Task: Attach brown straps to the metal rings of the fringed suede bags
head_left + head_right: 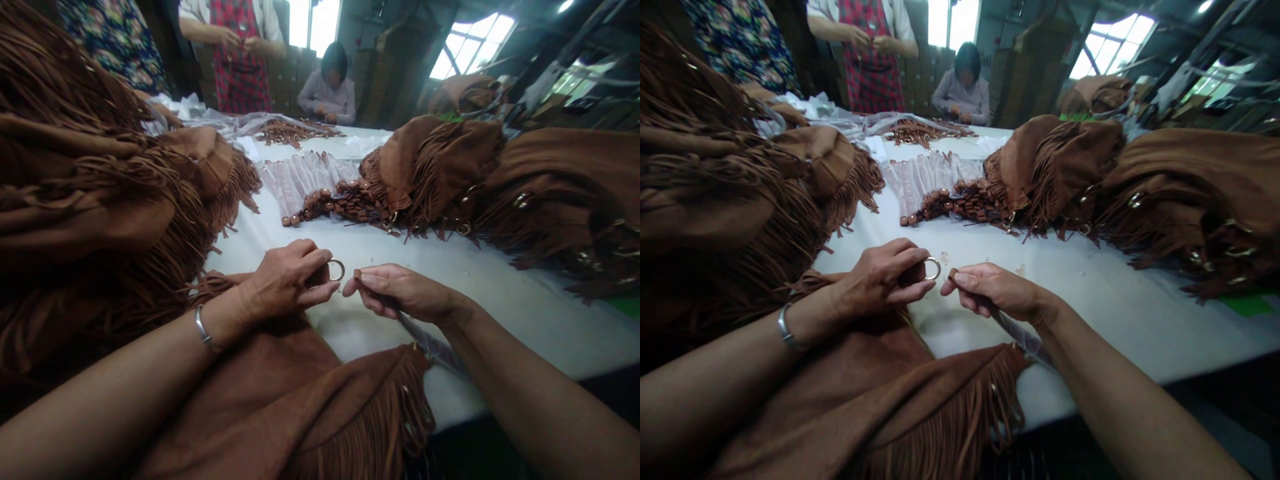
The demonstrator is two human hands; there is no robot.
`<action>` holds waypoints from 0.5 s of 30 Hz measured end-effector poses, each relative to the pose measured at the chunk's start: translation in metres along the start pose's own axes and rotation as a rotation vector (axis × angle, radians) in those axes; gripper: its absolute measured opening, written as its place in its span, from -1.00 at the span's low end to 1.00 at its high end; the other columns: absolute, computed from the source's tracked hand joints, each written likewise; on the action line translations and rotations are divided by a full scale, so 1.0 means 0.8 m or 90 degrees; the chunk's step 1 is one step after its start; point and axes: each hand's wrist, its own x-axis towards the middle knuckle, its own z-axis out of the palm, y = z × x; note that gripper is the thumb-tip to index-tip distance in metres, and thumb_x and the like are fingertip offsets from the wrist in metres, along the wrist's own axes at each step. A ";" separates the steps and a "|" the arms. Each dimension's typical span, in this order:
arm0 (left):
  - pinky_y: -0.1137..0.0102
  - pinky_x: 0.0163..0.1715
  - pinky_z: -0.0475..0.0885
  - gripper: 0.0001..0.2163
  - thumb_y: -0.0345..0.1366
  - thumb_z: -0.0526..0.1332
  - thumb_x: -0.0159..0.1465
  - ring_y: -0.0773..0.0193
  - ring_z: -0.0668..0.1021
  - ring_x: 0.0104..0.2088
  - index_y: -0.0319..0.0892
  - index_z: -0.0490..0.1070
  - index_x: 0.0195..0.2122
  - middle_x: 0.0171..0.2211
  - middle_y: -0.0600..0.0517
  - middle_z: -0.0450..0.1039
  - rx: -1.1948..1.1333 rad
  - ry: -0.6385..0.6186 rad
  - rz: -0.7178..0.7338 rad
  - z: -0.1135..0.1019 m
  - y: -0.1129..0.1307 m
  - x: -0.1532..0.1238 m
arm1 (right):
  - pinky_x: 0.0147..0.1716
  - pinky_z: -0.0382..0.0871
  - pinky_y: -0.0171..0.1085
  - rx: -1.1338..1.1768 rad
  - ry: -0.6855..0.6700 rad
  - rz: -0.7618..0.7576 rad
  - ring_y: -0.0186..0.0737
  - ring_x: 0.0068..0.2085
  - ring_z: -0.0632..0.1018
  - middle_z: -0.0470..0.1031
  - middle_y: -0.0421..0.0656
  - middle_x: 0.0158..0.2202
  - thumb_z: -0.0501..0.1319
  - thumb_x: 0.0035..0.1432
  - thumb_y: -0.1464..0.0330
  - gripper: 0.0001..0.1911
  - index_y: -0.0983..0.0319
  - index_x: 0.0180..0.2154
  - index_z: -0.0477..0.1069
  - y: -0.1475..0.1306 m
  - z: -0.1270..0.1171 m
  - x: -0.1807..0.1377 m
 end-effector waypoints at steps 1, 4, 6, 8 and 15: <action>0.45 -0.43 0.32 -0.71 -0.08 0.11 0.23 0.29 0.38 -0.39 -0.23 0.36 -0.23 -0.38 0.00 0.31 0.024 0.010 0.006 0.000 0.002 0.000 | -0.67 0.03 -0.48 0.008 -0.017 0.000 -0.50 -0.63 0.23 0.26 -0.24 -0.55 0.03 0.27 0.18 -0.63 0.38 -0.16 0.33 -0.001 0.000 0.000; 0.41 -0.44 0.34 -0.74 -0.12 0.10 0.23 0.24 0.40 -0.39 -0.24 0.36 -0.27 -0.39 -0.02 0.35 0.094 0.037 0.039 0.000 0.005 0.001 | -0.68 0.03 -0.49 0.021 -0.056 0.008 -0.51 -0.64 0.23 0.27 -0.25 -0.55 0.07 0.25 0.19 -0.68 0.36 -0.20 0.31 -0.003 0.000 0.003; 0.40 -0.46 0.35 -0.76 -0.15 0.08 0.23 0.23 0.41 -0.41 -0.25 0.36 -0.30 -0.42 -0.02 0.36 0.129 0.047 0.057 -0.001 0.005 0.001 | -0.69 0.03 -0.52 -0.001 -0.075 0.033 -0.53 -0.64 0.22 0.26 -0.26 -0.56 0.09 0.25 0.18 -0.69 0.35 -0.24 0.31 -0.006 0.002 0.004; 0.39 -0.46 0.35 -0.77 -0.17 0.07 0.23 0.23 0.42 -0.43 -0.26 0.35 -0.33 -0.46 -0.02 0.37 0.156 0.048 0.066 -0.001 0.006 0.002 | -0.69 0.06 -0.53 -0.031 -0.088 0.051 -0.54 -0.64 0.21 0.24 -0.28 -0.58 0.11 0.23 0.18 -0.69 0.34 -0.26 0.32 -0.009 0.006 0.005; 0.36 -0.48 0.35 -0.76 -0.19 0.03 0.24 0.18 0.43 -0.42 -0.28 0.33 -0.36 -0.46 -0.06 0.37 0.206 0.044 0.067 -0.002 0.009 0.003 | -0.73 0.12 -0.52 -0.098 -0.053 0.084 -0.51 -0.66 0.23 0.21 -0.31 -0.59 0.16 0.17 0.13 -0.66 0.30 -0.23 0.34 -0.021 0.009 0.008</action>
